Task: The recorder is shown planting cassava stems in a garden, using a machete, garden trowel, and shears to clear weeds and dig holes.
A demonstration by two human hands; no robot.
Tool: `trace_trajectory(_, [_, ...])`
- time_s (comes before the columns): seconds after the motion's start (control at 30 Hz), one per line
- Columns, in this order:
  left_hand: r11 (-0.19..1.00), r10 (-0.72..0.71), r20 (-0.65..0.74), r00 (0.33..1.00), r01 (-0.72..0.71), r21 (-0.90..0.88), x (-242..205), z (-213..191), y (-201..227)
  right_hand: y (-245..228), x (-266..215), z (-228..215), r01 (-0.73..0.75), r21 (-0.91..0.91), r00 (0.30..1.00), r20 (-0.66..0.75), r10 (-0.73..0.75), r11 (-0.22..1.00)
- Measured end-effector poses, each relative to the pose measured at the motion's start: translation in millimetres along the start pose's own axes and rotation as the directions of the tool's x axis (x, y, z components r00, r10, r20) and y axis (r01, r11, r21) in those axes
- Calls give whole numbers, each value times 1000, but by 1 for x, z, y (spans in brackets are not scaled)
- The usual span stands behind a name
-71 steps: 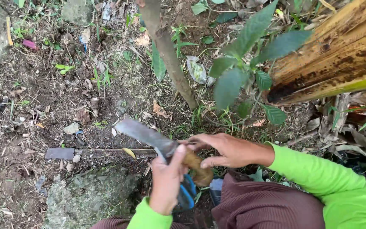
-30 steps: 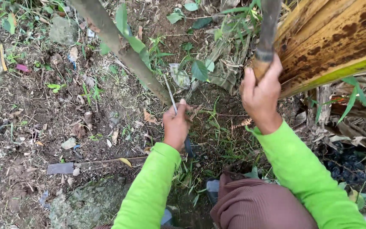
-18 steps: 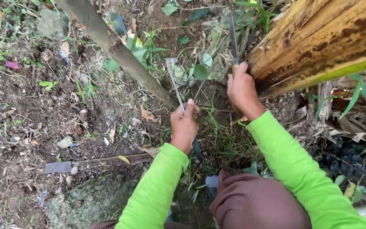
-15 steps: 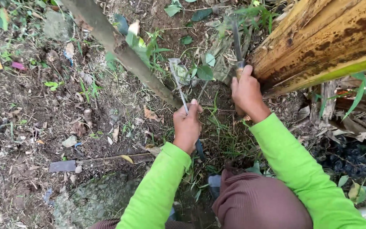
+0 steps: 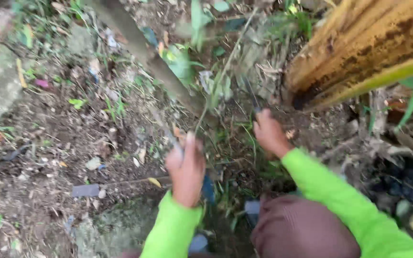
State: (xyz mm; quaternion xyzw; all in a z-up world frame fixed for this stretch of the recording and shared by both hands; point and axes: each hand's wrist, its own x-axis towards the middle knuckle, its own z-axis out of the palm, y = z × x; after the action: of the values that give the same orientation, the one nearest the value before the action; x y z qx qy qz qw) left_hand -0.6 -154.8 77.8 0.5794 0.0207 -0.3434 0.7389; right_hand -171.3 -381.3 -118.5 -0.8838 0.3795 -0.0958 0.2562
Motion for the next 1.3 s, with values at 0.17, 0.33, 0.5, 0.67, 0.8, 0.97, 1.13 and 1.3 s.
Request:
trace_trajectory(0.17, [958,-55,9,998,50,281,-24,-106,-19,-60,12,-60,-63,165,997,-41,71,984])
trace_trajectory(0.33, [977,21,-140,990,9,211,-9,-162,8,-56,20,-84,-50,189,999,-8,53,981])
trace_trajectory(0.5, [854,-103,-346,932,-96,-512,29,-291,-39,-57,-14,-85,-246,387,969,104,224,889])
trace_trajectory(0.67, [891,-147,-411,900,-60,-450,34,-273,-17,-25,-36,-57,-181,97,950,274,148,979])
trace_trajectory(0.8, [916,-234,-319,918,98,-389,27,-223,-15,4,-63,-43,-196,-92,712,672,206,976])
trace_trajectory(0.97, [956,-232,-215,949,181,-232,7,-165,-8,4,-75,-47,-112,8,762,643,81,994])
trace_trajectory(1.13, [962,-267,-62,962,261,-84,-8,-125,-24,-33,-71,-43,-335,146,781,596,188,931])
trace_trajectory(1.3, [875,-435,-130,891,453,173,-30,-90,-73,-120,-52,-59,27,252,675,709,-204,967])
